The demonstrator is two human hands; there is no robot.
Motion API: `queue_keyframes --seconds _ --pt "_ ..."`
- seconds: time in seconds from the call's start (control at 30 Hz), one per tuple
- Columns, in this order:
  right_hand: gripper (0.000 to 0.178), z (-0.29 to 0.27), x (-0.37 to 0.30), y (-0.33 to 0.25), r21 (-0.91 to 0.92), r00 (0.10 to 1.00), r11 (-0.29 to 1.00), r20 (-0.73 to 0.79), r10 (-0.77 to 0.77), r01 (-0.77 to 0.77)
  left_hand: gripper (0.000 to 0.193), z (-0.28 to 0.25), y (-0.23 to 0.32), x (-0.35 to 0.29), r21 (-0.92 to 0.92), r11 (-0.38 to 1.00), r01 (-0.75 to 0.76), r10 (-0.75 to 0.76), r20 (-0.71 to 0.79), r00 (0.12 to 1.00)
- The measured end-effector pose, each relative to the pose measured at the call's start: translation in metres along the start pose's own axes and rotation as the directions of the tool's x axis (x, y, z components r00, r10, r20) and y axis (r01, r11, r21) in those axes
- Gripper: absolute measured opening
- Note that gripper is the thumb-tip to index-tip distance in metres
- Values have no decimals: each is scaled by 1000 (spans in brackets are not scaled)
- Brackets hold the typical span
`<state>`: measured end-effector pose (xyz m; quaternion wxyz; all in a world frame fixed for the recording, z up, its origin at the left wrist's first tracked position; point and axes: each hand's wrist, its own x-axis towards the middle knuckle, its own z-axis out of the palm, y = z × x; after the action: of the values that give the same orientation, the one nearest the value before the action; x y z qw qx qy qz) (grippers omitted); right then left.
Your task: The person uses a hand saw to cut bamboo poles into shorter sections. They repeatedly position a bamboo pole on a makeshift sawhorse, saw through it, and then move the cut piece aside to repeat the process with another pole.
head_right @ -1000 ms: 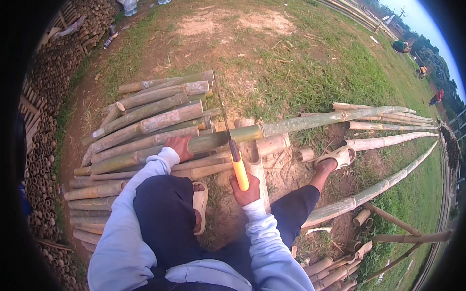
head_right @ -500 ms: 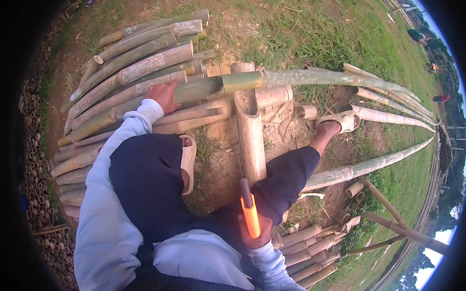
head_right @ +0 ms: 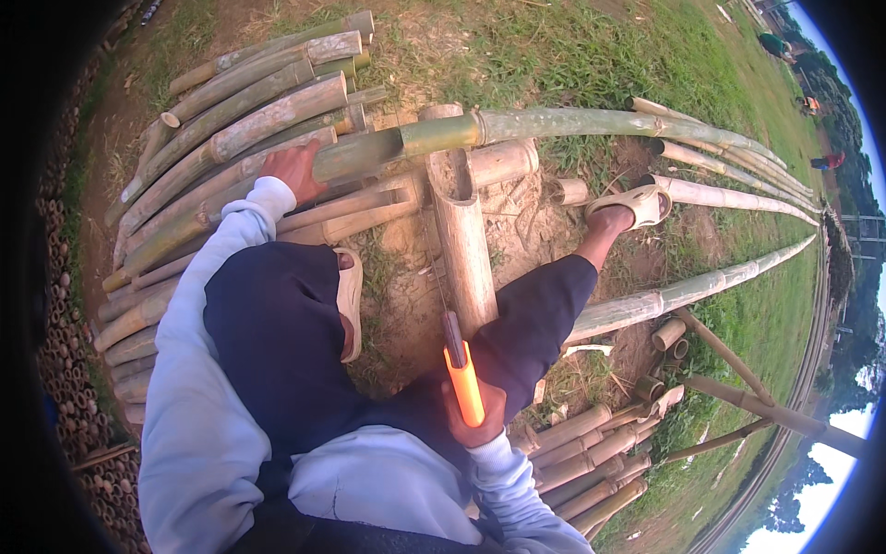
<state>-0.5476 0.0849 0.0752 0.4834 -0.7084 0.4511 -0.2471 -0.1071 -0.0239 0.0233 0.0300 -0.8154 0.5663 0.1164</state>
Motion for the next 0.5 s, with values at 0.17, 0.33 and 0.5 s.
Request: queue_keyframes --seconds 0.17,0.33,0.5 --pt "10 21 105 10 125 999 992 -29 28 -24 60 1 10 2 -20 1000 5 -6 -10 1000" --pt "21 46 165 9 145 993 983 -41 -107 112 61 -2 6 0 4 1000 27 -27 13 1000" --pt "12 -4 -13 9 16 996 996 -8 84 -83 62 -3 3 3 30 1000 7 -8 23 1000"
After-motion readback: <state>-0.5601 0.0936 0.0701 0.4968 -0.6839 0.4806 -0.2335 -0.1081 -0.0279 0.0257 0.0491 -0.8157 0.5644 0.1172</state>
